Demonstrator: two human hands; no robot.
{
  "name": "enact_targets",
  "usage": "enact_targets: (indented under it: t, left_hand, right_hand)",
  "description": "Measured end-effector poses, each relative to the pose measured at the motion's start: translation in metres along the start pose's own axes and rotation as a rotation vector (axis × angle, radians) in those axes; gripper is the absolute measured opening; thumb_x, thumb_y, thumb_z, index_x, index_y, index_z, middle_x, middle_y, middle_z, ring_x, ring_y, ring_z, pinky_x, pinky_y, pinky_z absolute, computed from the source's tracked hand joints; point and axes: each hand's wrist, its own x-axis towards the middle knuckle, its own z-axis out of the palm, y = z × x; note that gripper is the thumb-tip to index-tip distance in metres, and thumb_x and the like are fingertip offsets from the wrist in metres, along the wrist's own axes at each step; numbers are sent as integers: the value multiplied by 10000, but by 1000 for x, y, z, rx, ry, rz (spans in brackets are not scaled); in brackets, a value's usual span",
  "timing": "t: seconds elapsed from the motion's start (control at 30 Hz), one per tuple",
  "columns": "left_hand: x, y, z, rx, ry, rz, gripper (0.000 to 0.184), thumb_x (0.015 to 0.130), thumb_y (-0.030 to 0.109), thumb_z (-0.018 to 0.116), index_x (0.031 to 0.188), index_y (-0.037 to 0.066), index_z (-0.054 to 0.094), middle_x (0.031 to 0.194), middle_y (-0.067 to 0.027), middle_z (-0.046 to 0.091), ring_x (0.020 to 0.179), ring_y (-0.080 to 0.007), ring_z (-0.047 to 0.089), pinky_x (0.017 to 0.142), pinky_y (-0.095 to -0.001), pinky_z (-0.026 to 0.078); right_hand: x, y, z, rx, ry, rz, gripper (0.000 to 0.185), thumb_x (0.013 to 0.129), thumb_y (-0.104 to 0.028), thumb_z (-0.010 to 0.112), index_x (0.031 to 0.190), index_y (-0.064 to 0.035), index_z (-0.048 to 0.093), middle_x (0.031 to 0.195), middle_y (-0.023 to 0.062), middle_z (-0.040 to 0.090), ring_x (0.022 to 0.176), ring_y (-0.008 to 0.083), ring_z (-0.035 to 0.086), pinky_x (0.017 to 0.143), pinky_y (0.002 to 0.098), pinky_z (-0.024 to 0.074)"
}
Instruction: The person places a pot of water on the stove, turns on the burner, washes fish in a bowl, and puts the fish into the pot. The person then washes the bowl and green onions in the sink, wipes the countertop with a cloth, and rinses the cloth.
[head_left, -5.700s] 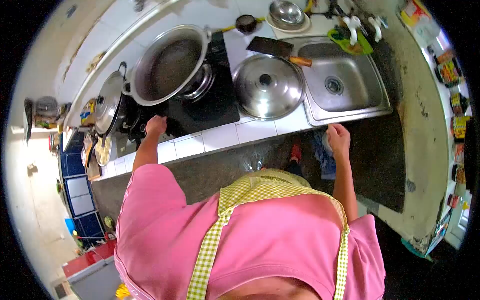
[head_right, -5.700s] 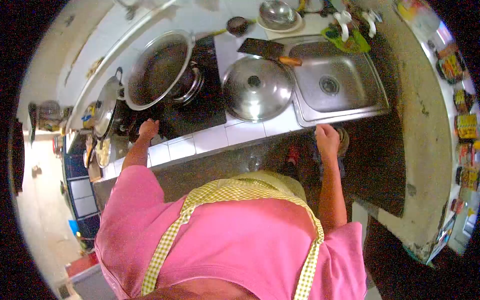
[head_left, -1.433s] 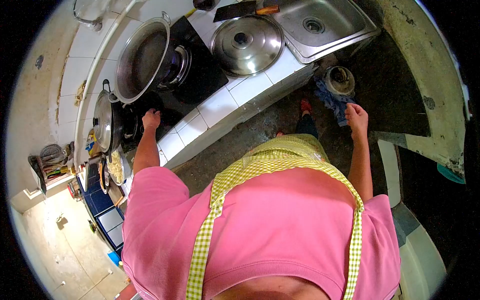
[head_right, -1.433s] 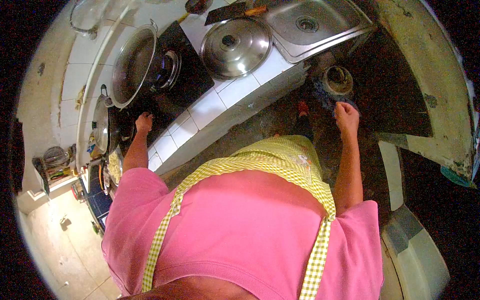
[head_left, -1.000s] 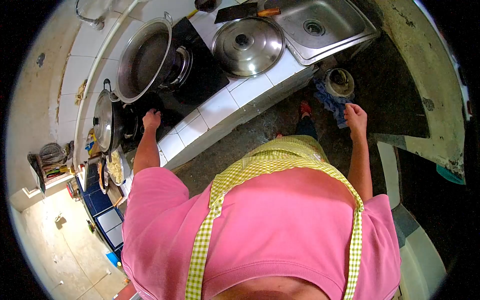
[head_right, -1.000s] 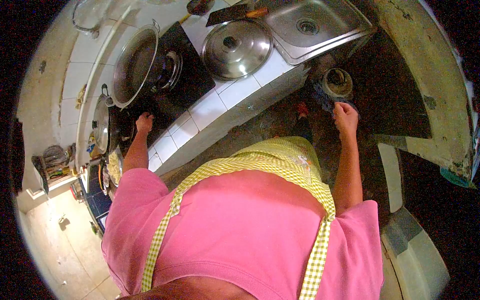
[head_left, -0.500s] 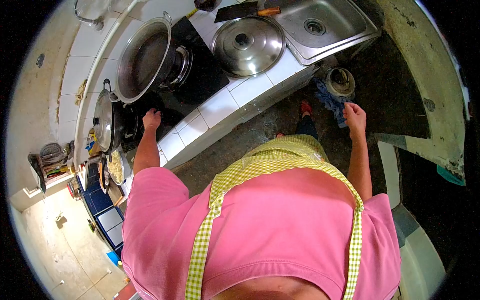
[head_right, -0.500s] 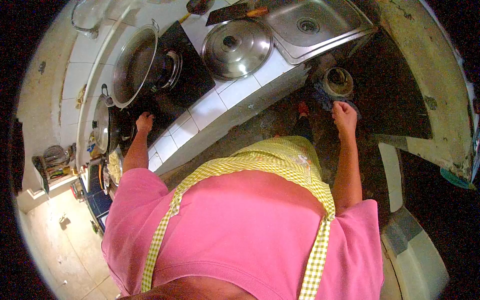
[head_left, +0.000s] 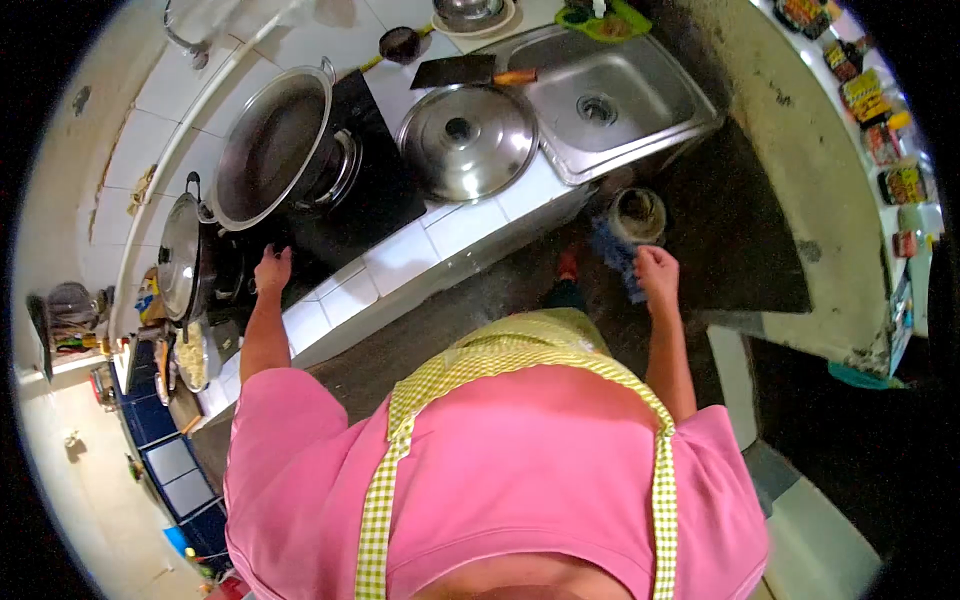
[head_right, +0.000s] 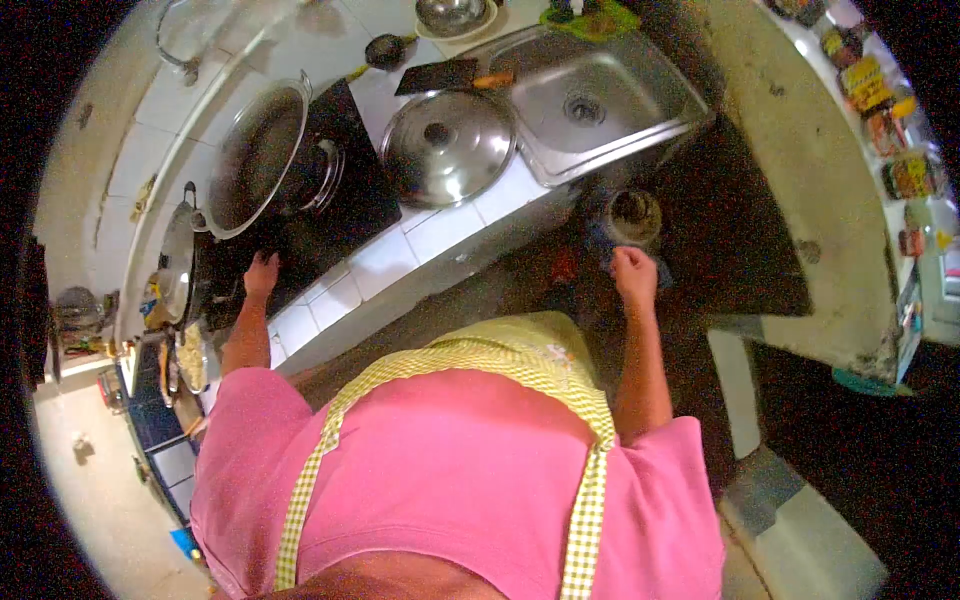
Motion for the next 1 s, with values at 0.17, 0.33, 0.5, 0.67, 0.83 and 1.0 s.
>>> enact_targets:
  t: [0.17,0.33,0.5,0.67,0.83,1.0]
  left_hand:
    - [-31,13,-5,-107,425,-28,300,793,298,465,965,71,560,778,-137,561,823,-319,520,695,-417,417]
    - [-96,63,0,-383,663,221,221,772,219,504,720,13,567,734,-124,550,739,-306,519,667,-382,406]
    - [-169,150,18,-721,334,37,215,778,195,512,734,-8,569,744,-138,567,698,-262,541,645,-325,421]
    - [-207,210,23,-603,131,141,211,785,188,505,780,-8,583,732,-145,572,689,-256,559,630,-311,433]
    - [-220,267,-15,-824,59,22,219,800,186,495,771,-17,572,689,-131,560,653,-218,549,609,-310,432]
    - [-197,304,-26,-956,-150,-153,210,811,180,487,778,-5,580,663,-67,552,612,-131,524,559,-264,426]
  right_hand:
    - [24,-38,16,-60,-37,-44,213,773,-165,527,878,12,582,646,39,566,540,92,494,477,235,386]
    - [98,-95,62,-544,-119,-546,193,713,-195,489,803,-79,614,787,152,584,723,334,559,648,347,443]
    - [211,-170,169,-756,-262,-935,304,719,-310,515,893,-72,591,900,156,580,857,323,541,754,375,423]
    - [267,-219,244,-1097,-511,-674,483,698,-477,486,970,-89,574,948,179,564,927,340,514,790,378,406]
    - [307,-213,267,-1169,-821,-694,658,669,-603,435,939,-23,588,946,211,561,899,344,532,775,392,408]
    - [308,-236,248,-996,-888,-645,599,658,-568,522,778,12,612,806,223,582,770,326,574,660,378,436]
